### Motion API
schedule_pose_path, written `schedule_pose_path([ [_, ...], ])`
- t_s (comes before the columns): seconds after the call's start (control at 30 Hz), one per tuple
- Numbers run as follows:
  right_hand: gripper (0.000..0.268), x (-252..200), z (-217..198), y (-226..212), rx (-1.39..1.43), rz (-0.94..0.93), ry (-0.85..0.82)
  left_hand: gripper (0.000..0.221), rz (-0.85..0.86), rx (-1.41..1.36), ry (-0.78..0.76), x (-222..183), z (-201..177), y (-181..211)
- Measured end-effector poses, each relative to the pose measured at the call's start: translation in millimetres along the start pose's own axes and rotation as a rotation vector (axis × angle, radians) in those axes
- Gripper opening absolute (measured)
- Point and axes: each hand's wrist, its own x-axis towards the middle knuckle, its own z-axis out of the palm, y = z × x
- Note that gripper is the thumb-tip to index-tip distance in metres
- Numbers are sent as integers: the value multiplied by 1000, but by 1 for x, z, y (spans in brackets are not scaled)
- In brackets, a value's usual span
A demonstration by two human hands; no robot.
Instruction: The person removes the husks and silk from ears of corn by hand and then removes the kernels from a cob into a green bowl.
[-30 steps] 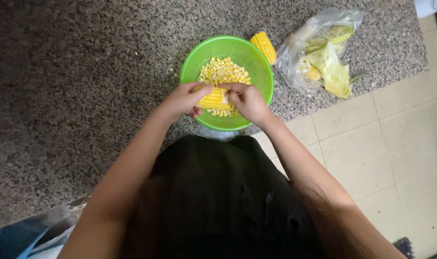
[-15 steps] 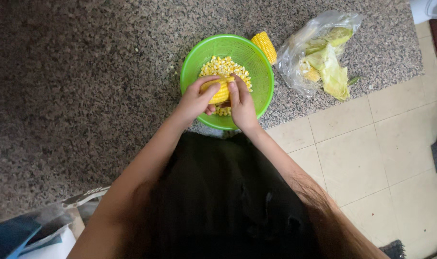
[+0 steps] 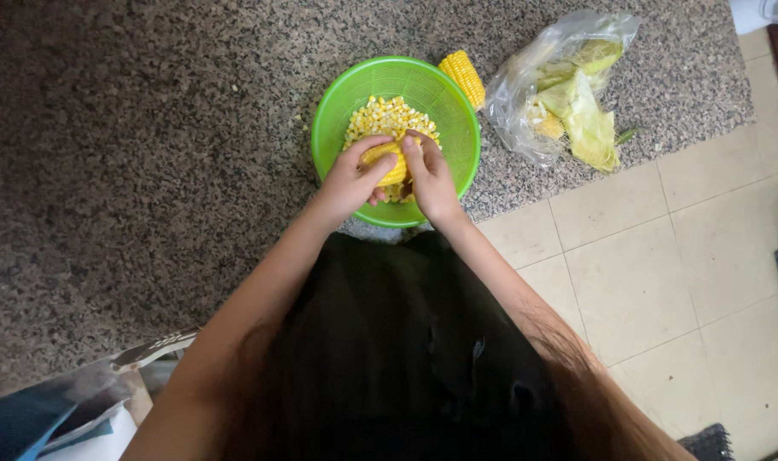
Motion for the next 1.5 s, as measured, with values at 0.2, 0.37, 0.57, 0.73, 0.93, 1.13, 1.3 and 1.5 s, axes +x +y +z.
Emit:
schedule_pose_path([
  [0.2, 48, 2, -5, 13, 70, -23, -33, 42, 27, -19, 0, -3, 1, -4],
  [0.37, 51, 4, -9, 7, 366, 142, -128, 43, -1, 4, 13, -2, -6, -10],
  [0.57, 51, 9, 0, 4, 411, 175, -143, 46, 166, 4, -5, 3, -7, -15],
  [0.73, 56, 12, 0, 15, 375, 19, -199, 47, 30, -17, 45, 0, -10, -10],
  [0.93, 55, 7, -7, 4, 603, 180, -245, 47, 46, -54, 31, -2, -11, -7],
  [1.13, 49, 6, -11, -5, 521, 157, -260, 48, 178, -30, -11, 0, -12, -14],
  [1.3, 50, 10, -18, -1, 473, 117, -315, 45, 422, -11, -57, -1, -12, -18],
  [1.5, 53, 10, -19, -3, 632, 161, -334, 49, 182, -61, -21, -4, -10, -11],
])
